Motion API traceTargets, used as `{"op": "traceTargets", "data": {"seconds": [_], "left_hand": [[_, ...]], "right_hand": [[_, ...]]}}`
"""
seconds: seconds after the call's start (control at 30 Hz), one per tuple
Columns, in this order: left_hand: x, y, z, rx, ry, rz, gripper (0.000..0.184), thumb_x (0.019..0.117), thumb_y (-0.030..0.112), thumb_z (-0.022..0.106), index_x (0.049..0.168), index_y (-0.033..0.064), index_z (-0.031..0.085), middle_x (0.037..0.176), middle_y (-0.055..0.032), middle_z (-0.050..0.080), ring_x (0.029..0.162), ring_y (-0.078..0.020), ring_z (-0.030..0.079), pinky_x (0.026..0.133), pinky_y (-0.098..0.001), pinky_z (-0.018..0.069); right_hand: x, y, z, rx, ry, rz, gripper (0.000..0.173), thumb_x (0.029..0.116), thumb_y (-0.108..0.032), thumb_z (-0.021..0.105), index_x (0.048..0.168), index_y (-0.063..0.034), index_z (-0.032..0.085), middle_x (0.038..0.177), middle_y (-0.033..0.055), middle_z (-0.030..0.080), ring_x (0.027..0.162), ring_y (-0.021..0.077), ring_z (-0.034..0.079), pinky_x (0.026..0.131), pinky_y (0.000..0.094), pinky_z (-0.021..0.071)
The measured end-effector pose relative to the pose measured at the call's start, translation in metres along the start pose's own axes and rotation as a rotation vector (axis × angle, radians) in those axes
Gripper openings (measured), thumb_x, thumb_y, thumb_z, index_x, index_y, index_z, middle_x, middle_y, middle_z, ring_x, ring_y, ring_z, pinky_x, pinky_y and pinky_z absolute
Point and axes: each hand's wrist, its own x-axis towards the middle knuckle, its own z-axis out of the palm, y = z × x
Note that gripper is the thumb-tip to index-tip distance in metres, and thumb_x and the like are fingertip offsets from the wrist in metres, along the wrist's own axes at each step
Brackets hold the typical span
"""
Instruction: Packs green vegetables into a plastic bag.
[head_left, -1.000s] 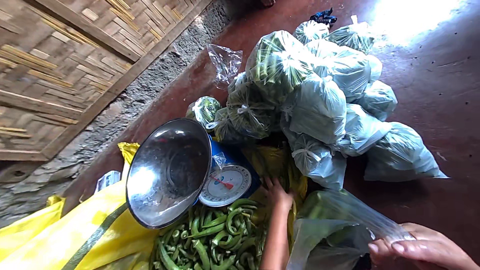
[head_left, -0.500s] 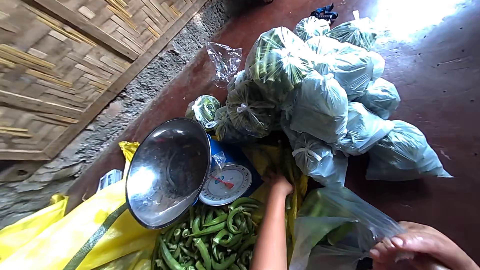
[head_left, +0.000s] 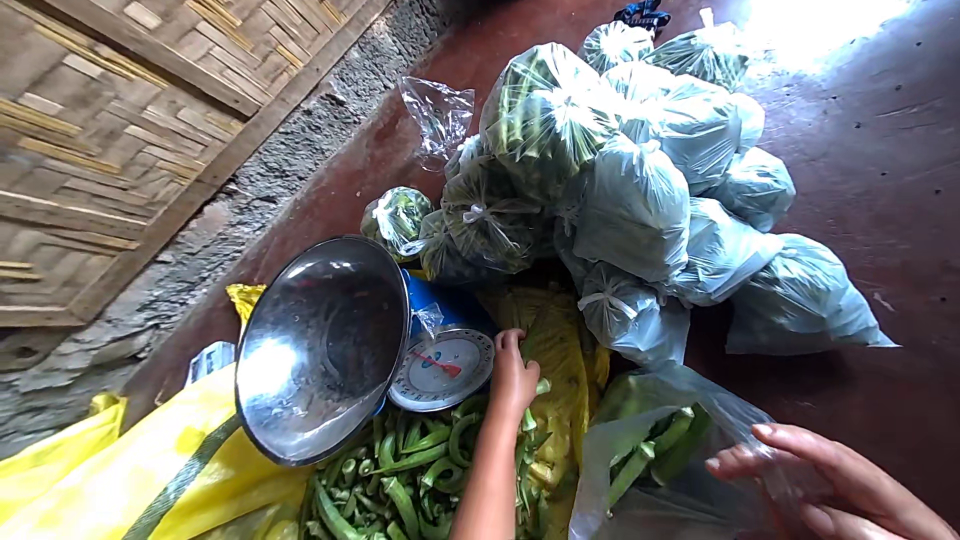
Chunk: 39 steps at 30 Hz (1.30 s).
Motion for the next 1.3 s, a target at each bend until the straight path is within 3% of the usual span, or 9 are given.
{"op": "traceTargets", "data": {"seconds": [0.23,0.4,0.53,0.63,0.7,0.9,1.03,1.13,1.3], "left_hand": [[-0.097,0.029,-0.052,-0.638,0.073,0.672,0.047,0.0851,0.007,0.068,0.128,0.0108,0.05,0.12,-0.0023,0.064,0.106,-0.0071,0.066,0.087,-0.0256,0.0586],[-0.136,0.098,-0.005,-0.875,-0.041,1.135,0.032,0.0933,0.012,0.07,0.12,0.0143,0.053,0.138,-0.0032,0.051,0.127,-0.0088,0.054,0.106,-0.0255,0.0484],[-0.119,0.092,0.079,-0.572,0.061,1.317,0.019,0.0918,0.007,0.07,0.107,0.0031,0.059,0.124,-0.0206,0.061,0.123,-0.0322,0.058,0.111,-0.0403,0.046],[-0.114,0.066,0.099,-0.363,-0.139,1.097,0.032,0.0753,-0.008,0.077,0.107,-0.0052,0.072,0.126,-0.027,0.066,0.124,-0.0418,0.061,0.109,-0.0506,0.0485],[-0.117,0.057,0.077,-0.191,-0.338,0.818,0.04,0.0824,-0.01,0.071,0.122,-0.0055,0.069,0.138,-0.025,0.061,0.131,-0.0373,0.058,0.112,-0.0475,0.0471],[-0.122,0.083,-0.014,0.563,-0.71,0.037,0.053,0.1027,0.01,0.054,0.154,0.0034,0.041,0.149,-0.0241,0.052,0.136,-0.0443,0.052,0.11,-0.0634,0.0417],[-0.133,0.08,-0.064,0.441,-0.664,0.283,0.033,0.1071,0.02,0.053,0.134,0.0026,0.063,0.113,-0.0238,0.071,0.106,-0.0425,0.07,0.091,-0.0609,0.0546],[-0.113,0.079,-0.088,0.072,-0.261,0.495,0.024,0.1051,0.015,0.052,0.116,0.0035,0.07,0.09,-0.0129,0.072,0.076,-0.0249,0.071,0.072,-0.0458,0.061],[0.004,0.094,0.001,0.26,-0.252,-0.005,0.046,0.1032,0.017,0.055,0.148,0.0067,0.05,0.14,-0.0199,0.061,0.129,-0.0364,0.06,0.106,-0.0576,0.0489]], "right_hand": [[0.004,-0.004,0.007,0.012,0.059,0.059,0.052,0.1071,-0.024,0.049,0.157,-0.0325,0.039,0.145,-0.0015,0.06,0.091,0.0051,0.071,0.068,0.0192,0.0588],[0.01,-0.001,0.012,0.037,0.302,0.053,0.052,0.1062,-0.027,0.05,0.157,-0.0309,0.039,0.149,-0.0036,0.057,0.103,0.007,0.07,0.071,0.0203,0.059],[0.007,-0.004,0.013,0.095,0.486,0.012,0.053,0.1027,-0.029,0.054,0.154,-0.0273,0.043,0.144,0.0028,0.062,0.122,0.0182,0.066,0.092,0.0301,0.0585],[-0.001,-0.003,0.003,-0.01,0.366,0.049,0.056,0.1056,-0.031,0.05,0.159,-0.0316,0.033,0.148,-0.0045,0.058,0.083,0.0009,0.067,0.065,0.0173,0.0545],[-0.006,-0.007,0.004,0.017,0.318,0.06,0.057,0.1051,-0.026,0.047,0.159,-0.0338,0.032,0.15,-0.0044,0.056,0.067,-0.0007,0.061,0.054,0.0158,0.049],[-0.004,-0.012,0.012,0.111,0.074,0.111,0.056,0.1049,-0.037,0.05,0.159,-0.0359,0.036,0.148,-0.0064,0.058,0.073,-0.003,0.063,0.058,0.0147,0.0498],[-0.002,-0.01,0.01,0.199,0.038,0.061,0.057,0.1027,-0.039,0.052,0.158,-0.0342,0.038,0.15,-0.0009,0.057,0.075,0.003,0.066,0.057,0.0172,0.0522],[-0.004,-0.006,0.007,0.224,-0.017,0.051,0.056,0.103,-0.045,0.052,0.156,-0.0304,0.043,0.148,0.0003,0.058,0.082,0.0048,0.07,0.06,0.0179,0.0549],[-0.001,-0.006,0.002,0.239,-0.081,0.039,0.058,0.1022,-0.047,0.053,0.156,-0.03,0.042,0.147,0.0023,0.058,0.089,0.0076,0.071,0.064,0.0194,0.0566]]}}
